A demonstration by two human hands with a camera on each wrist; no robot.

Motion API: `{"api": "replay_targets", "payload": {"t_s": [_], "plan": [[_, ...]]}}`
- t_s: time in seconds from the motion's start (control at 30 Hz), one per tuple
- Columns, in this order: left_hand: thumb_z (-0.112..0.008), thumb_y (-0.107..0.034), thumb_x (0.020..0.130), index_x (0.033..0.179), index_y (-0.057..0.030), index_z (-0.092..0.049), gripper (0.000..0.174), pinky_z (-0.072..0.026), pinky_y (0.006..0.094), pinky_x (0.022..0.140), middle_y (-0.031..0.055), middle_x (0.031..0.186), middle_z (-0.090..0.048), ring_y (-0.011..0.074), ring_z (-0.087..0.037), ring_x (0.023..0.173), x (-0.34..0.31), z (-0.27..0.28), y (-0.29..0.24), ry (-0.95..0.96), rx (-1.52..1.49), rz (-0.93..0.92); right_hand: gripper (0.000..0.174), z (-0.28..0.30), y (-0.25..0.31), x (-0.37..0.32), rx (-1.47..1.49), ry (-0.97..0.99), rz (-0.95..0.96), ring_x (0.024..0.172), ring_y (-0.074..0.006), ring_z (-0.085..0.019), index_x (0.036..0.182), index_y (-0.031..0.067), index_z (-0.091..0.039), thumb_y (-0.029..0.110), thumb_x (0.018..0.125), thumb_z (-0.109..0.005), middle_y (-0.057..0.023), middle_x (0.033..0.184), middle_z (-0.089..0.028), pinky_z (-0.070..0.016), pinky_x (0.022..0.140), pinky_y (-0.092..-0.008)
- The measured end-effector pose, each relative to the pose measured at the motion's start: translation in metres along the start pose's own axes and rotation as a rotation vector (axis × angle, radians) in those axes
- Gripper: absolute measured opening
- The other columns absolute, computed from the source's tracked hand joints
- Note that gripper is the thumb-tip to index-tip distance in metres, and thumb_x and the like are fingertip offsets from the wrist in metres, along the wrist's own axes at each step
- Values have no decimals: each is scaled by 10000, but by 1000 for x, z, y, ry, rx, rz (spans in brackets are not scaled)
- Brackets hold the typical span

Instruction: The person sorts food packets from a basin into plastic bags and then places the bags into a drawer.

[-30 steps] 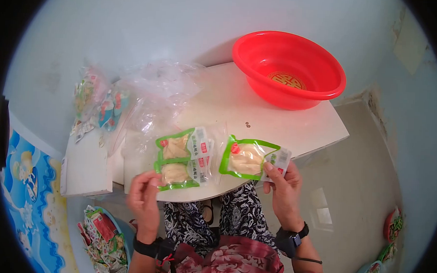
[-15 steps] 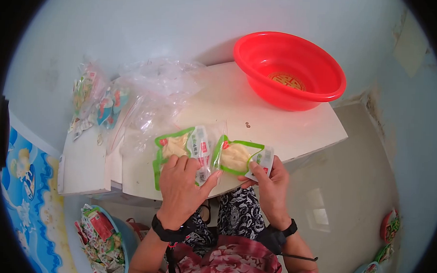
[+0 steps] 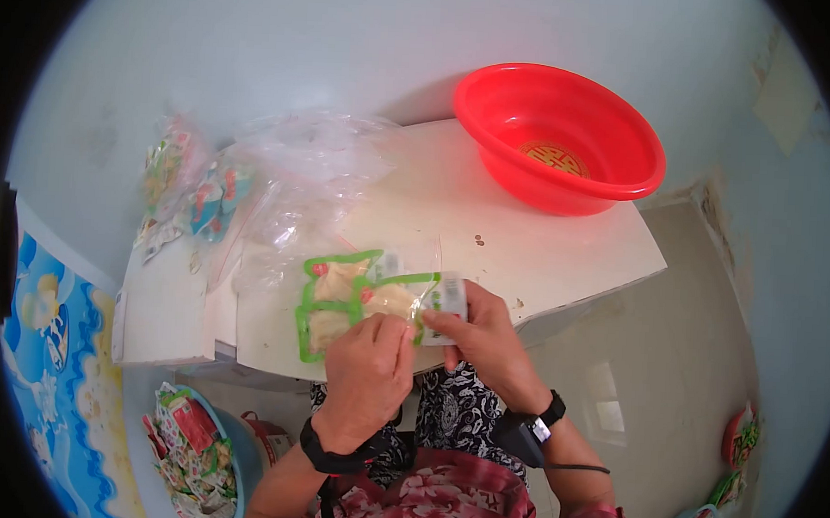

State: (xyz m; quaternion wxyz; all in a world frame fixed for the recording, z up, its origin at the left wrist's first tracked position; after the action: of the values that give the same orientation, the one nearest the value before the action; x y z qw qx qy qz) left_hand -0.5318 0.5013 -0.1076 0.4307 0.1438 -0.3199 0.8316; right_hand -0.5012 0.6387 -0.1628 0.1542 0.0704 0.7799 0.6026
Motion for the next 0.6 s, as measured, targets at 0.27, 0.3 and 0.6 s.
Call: {"api": "replay_targets", "payload": {"t_s": [0.27,0.3,0.6], "plan": [[-677,-33,917,1120,-18,-648,206,-530,414,658,144,921,-647,318,-634,767,-19,25,18,-162,-109,-5,231,-17,-15,24,-396,184,-113,499,-66,-531,983,-25,-670,205,1002,-674,-18,749,-632,-402,447,-236],[-678,-38,916,1161,-10,-644,250,-540,413,679,142,965,-651,302,-639,793,-29,39,32,-169,-41,47,236,-12,-15,24,-358,155,-88,501,-68,-532,976,-25,-672,210,1004,-673,-17,745,-634,-402,448,-237],[-615,-30,987,1304,37,-632,324,-497,335,666,120,998,-601,213,-605,753,-70,56,115,-60,-224,415,141,-6,-9,11,-310,-1,51,660,-74,-598,984,-32,-670,103,953,-697,-21,780,-669,-472,585,-246]]}}
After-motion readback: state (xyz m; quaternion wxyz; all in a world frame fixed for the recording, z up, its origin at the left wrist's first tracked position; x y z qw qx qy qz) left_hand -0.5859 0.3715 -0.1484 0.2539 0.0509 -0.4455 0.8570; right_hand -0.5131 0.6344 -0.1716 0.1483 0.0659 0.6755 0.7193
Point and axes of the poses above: each hand's wrist, its own x-axis towards the middle knuckle, its own z-axis out of the back of the hand, y = z × x, the point moved 8 cm from there along x, towards the middle knuckle
